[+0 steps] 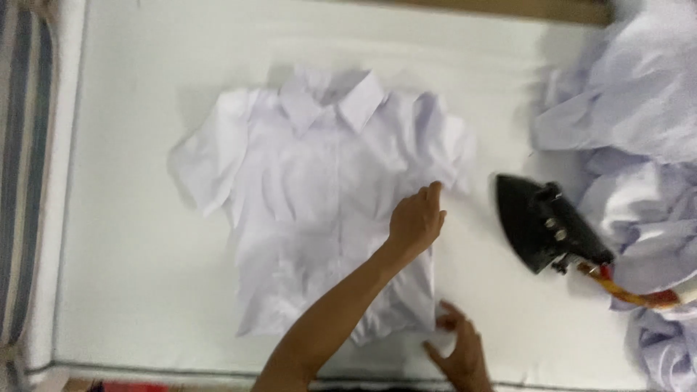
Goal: Ironing white shirts on a professional pressing table using a steam iron.
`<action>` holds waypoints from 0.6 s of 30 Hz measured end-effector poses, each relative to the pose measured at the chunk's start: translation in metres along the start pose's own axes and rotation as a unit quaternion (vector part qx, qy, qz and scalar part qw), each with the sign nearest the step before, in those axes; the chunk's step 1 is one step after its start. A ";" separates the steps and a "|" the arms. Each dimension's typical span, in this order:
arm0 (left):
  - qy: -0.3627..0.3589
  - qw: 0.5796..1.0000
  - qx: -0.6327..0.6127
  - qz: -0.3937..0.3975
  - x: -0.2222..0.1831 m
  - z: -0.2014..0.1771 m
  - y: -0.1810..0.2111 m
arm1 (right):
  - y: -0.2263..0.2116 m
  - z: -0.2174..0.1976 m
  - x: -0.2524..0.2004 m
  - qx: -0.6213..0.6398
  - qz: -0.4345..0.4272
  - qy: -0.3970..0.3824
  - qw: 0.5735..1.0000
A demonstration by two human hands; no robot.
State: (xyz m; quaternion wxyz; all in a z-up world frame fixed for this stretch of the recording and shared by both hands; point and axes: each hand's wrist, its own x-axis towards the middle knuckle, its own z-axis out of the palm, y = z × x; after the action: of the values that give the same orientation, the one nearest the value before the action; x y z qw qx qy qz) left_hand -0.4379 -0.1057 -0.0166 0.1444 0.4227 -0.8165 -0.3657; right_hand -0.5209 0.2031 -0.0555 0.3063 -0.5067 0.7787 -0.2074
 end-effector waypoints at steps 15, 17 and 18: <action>0.267 0.935 0.232 0.036 0.031 0.092 -0.042 | -0.027 -0.046 0.041 -0.165 -0.055 -0.226 0.958; 0.277 0.944 0.174 0.034 -0.025 0.054 0.002 | -0.020 -0.098 0.098 -0.086 -0.089 -0.074 0.990; 0.250 0.964 0.090 0.023 -0.074 0.048 0.040 | -0.013 -0.125 0.101 -0.003 -0.079 0.054 0.995</action>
State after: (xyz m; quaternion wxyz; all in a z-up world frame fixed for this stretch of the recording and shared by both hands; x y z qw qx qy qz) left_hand -0.4423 -0.0088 -0.0158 0.3138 0.4928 -0.7937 -0.1696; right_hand -0.6285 0.1073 0.0166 0.2452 -0.5556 0.7522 -0.2556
